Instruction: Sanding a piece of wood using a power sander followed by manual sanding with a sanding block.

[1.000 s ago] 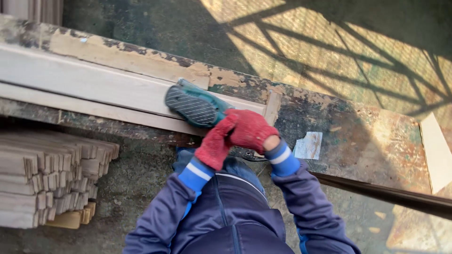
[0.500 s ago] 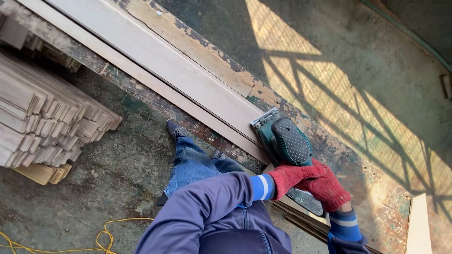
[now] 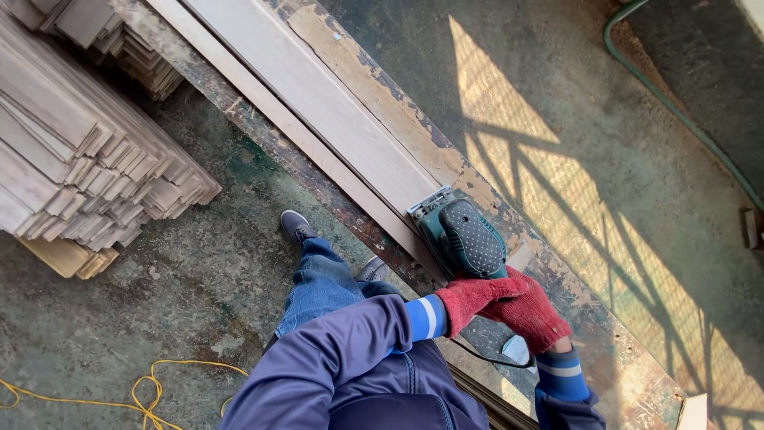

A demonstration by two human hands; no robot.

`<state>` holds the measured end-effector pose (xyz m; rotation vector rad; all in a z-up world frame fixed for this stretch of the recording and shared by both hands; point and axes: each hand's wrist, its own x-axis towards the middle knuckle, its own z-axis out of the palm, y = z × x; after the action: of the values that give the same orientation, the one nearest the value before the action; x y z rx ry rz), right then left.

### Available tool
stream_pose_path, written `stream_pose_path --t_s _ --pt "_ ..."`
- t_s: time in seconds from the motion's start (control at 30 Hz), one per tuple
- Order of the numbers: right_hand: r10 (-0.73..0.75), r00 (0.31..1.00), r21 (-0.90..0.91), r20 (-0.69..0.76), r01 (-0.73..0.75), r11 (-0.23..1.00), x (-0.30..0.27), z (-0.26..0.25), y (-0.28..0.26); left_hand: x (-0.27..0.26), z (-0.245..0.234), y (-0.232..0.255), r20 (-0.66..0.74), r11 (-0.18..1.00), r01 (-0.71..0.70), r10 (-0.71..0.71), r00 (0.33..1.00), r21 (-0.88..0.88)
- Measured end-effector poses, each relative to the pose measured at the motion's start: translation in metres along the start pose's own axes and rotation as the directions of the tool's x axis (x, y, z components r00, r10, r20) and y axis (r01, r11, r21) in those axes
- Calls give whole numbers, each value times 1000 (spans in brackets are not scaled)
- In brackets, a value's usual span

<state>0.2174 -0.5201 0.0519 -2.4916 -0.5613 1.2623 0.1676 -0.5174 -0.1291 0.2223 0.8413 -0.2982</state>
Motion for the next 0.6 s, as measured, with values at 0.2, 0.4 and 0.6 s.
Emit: stream_pose_path --t_s 0.2,0.4,0.6 --pt "-29 1000 -55 -1 29 998 13 8 -77 -53 -22 85 123 964 146 -121 985 -224" --pt "-84 996 -208 -8 80 975 31 29 -153 -65 -52 149 137 947 175 -142 980 -268" --pt "-53 998 -369 38 63 927 30 51 -240 -144 -66 197 113 955 -295 296 949 -23"
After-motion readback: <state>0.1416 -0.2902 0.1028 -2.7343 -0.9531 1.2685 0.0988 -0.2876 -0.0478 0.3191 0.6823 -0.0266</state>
